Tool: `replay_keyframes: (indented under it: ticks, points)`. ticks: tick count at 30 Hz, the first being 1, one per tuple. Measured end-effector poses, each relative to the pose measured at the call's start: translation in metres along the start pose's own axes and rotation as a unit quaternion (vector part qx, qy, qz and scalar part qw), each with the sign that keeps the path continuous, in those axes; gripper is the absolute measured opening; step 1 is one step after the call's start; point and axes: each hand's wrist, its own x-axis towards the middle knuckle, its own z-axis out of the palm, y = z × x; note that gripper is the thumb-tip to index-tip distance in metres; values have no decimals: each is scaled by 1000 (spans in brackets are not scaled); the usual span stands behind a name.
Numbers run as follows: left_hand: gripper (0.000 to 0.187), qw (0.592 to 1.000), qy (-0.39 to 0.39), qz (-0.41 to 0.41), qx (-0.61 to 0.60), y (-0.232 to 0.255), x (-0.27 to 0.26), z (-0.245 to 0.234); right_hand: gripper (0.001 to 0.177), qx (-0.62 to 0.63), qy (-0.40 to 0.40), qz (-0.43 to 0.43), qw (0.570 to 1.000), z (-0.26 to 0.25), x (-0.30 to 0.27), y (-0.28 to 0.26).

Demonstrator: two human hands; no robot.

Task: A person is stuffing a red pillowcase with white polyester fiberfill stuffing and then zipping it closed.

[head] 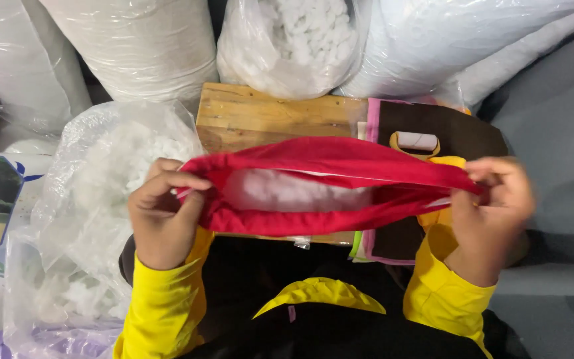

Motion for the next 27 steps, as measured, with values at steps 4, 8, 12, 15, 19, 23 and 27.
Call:
replay_keyframes:
  ticks: [4, 8, 12, 15, 19, 23, 27]
  points:
    - [31, 981, 31, 72, 180, 18, -5, 0, 24, -1, 12, 21, 1000, -9, 5, -20]
    - [41, 886, 49, 222, 405, 14, -2, -1, 20, 47, 17, 77, 996, -19, -4, -1]
    - [41, 877, 3, 187, 442, 4, 15, -5, 21, -13, -60, 48, 997, -8, 14, -22]
    - [42, 907, -60, 168, 381, -26, 46, -3, 23, -19, -98, 59, 993, 16, 41, 1]
    - [36, 920, 14, 247, 304, 15, 61, 19, 27, 60, 34, -84, 994, 17, 66, 6]
    - [17, 884, 94, 355, 289, 33, 51, 21, 15, 25, 108, -146, 983, -6, 46, -41]
    - [15, 901, 32, 321, 289, -64, 18, -2, 24, 11, -137, -75, 988, -4, 8, 1]
